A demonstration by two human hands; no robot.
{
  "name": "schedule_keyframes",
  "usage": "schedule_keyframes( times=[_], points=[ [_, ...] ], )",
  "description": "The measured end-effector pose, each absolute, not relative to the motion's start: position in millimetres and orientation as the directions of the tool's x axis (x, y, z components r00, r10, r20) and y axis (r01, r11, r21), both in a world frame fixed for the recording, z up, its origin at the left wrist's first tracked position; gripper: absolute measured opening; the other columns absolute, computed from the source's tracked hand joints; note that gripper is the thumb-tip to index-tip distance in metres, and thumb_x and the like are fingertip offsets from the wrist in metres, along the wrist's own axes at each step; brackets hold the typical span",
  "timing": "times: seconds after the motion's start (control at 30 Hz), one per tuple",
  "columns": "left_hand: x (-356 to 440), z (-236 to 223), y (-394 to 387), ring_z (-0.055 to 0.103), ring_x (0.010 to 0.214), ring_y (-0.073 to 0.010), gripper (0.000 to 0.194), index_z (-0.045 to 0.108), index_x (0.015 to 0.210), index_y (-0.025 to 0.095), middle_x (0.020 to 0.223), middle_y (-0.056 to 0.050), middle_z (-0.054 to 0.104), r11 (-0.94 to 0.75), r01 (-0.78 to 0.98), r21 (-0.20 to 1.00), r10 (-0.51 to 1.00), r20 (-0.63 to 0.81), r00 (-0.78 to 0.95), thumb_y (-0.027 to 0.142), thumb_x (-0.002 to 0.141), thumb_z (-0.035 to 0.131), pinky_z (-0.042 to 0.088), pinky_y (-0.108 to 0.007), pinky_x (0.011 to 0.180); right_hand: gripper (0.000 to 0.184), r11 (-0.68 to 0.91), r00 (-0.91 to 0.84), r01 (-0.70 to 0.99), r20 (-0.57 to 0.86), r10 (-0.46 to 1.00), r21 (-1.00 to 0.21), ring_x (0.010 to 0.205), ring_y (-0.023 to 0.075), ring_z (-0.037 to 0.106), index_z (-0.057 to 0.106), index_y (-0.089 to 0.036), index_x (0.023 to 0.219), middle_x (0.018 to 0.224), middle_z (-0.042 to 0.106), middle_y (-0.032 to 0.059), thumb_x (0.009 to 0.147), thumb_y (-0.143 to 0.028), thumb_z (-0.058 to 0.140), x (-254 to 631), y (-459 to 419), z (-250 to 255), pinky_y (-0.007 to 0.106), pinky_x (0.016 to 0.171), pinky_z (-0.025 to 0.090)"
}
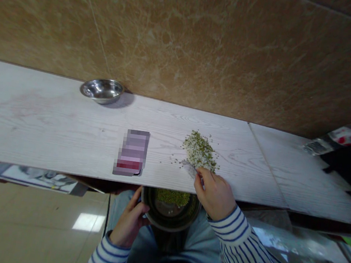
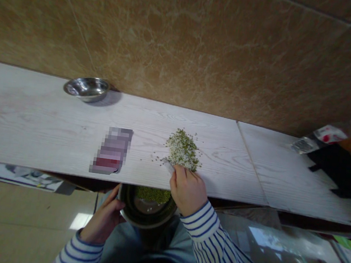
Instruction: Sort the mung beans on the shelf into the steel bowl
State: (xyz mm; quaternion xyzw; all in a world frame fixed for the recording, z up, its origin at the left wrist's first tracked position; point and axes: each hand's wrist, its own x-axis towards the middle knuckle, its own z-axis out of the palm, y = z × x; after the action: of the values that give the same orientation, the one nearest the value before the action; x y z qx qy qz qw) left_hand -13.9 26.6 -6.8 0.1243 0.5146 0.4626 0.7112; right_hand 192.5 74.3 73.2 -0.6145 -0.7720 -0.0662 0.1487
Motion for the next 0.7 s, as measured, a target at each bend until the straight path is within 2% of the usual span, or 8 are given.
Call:
schedule_keyframes(
  times=[0.33,0.5,0.7],
  points=[
    [-17.2,-7.5,26.5,0.051,0.065,-0.0135,0.073,0.04,0.131,0.029,0.078,0.003,0.058,0.541,-0.522,0.659,0.79,-0.612,0.046,0.013,0.061,0.055,0.045,-0.026,0.053,0.018,0.14,-0.113,0.987,0.283,0.952,-0.078,0.065,0.0143,0.062,0.057,-0.018,0.096,0.077,0.068,0.0027,0.084,-0.02,0.043,189.6,88.8,72.2,0.024,0.06,0.038],
    [-17.8,-7.7,28.2,0.051,0.064,-0.0139,0.074,0.039,0.131,0.03,0.073,0.004,0.056,0.541,-0.518,0.663,0.789,-0.613,0.04,0.013,0.061,0.055,0.044,-0.025,0.053,0.018,0.171,-0.141,0.981,0.263,0.954,-0.093,0.069,0.0142,0.063,0.056,-0.018,0.098,0.08,0.068,0.0026,0.085,-0.02,0.043,182.8,93.2,73.4,0.024,0.064,0.04],
    [-20.8,-8.9,28.9,0.053,0.066,-0.014,0.071,0.043,0.128,0.03,0.077,0.004,0.06,0.524,-0.536,0.662,0.794,-0.608,0.025,0.013,0.06,0.056,0.045,-0.025,0.054,0.017,0.178,-0.167,0.984,0.215,0.962,-0.031,0.07,0.0155,0.063,0.055,-0.019,0.096,0.081,0.068,0.0036,0.087,-0.021,0.041,167.9,106.7,75.5,0.025,0.063,0.04]
  ],
)
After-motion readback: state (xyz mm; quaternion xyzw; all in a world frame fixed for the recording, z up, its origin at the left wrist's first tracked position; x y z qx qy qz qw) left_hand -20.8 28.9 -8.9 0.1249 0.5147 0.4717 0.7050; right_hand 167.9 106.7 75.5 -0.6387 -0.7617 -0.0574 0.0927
